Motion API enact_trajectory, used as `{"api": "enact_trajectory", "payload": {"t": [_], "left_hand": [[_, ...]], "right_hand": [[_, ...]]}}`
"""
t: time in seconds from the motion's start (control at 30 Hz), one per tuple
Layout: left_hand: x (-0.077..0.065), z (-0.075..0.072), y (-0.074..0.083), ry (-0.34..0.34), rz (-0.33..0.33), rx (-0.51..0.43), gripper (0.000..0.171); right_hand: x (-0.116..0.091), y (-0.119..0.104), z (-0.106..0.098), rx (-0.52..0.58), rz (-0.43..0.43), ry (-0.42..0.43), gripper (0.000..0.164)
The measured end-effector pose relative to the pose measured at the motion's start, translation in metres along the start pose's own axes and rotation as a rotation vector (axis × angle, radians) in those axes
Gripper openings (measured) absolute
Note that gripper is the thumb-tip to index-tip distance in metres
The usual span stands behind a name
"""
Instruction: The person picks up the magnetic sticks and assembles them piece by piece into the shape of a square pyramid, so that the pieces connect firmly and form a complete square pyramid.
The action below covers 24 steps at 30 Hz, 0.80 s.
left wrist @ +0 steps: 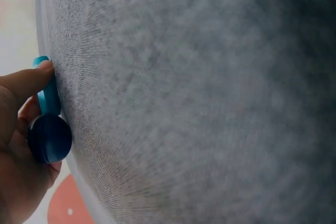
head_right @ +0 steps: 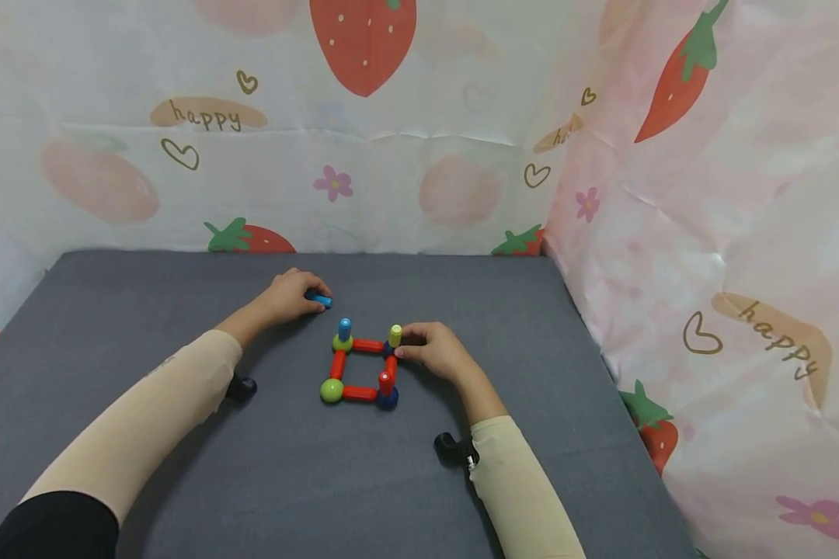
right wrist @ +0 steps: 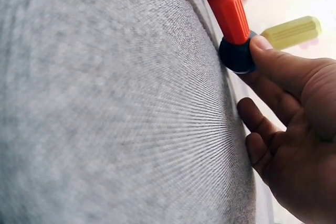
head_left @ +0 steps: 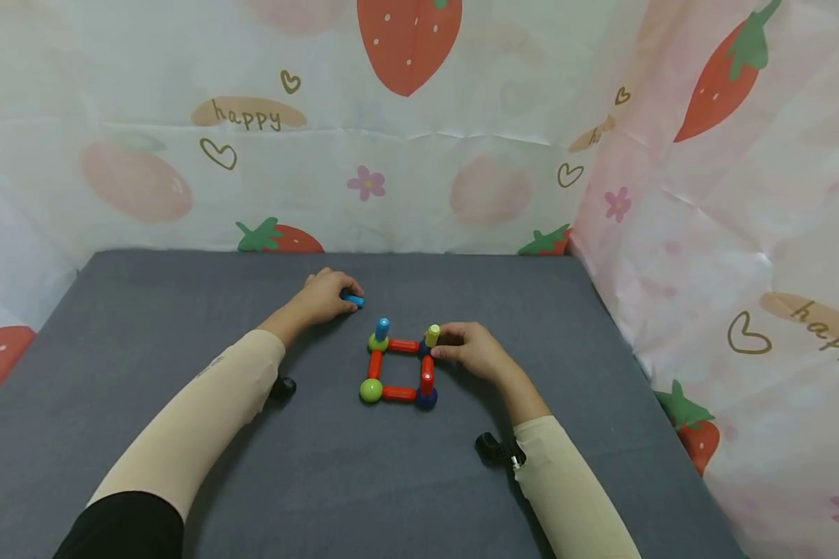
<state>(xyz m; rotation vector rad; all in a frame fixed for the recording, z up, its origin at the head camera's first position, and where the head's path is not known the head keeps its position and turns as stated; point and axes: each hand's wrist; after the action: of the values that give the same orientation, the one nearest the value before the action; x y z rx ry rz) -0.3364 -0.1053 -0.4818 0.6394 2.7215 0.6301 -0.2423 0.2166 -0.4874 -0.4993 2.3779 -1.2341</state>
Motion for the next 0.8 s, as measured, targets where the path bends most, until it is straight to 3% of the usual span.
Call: {"api": "enact_trajectory", "payload": {"t": [0.27, 0.57, 0.8], "left_hand": [[-0.002, -0.001, 0.002, 0.054, 0.010, -0.096, 0.025], [-0.011, -0.011, 0.011, 0.110, 0.042, -0.369, 0.022], [-0.020, -0.022, 0.022, 0.153, 0.044, -0.376, 0.025]], "right_hand": [[0.000, -0.001, 0.000, 0.002, -0.006, -0.001, 0.030], [-0.002, -0.002, 0.002, 0.021, -0.013, 0.003, 0.031], [0.000, 0.000, 0.001, 0.007, -0.019, 0.001, 0.030]]}}
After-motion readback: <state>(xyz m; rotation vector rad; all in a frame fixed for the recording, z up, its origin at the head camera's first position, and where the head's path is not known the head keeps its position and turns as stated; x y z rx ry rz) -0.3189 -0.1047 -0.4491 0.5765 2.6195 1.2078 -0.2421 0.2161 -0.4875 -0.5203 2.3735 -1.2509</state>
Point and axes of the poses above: each hand's wrist, its own x-axis towards the middle knuckle, its own z-axis out of the palm, y = z × x, and after that the axes turned 9 degrees about -y, right-handed
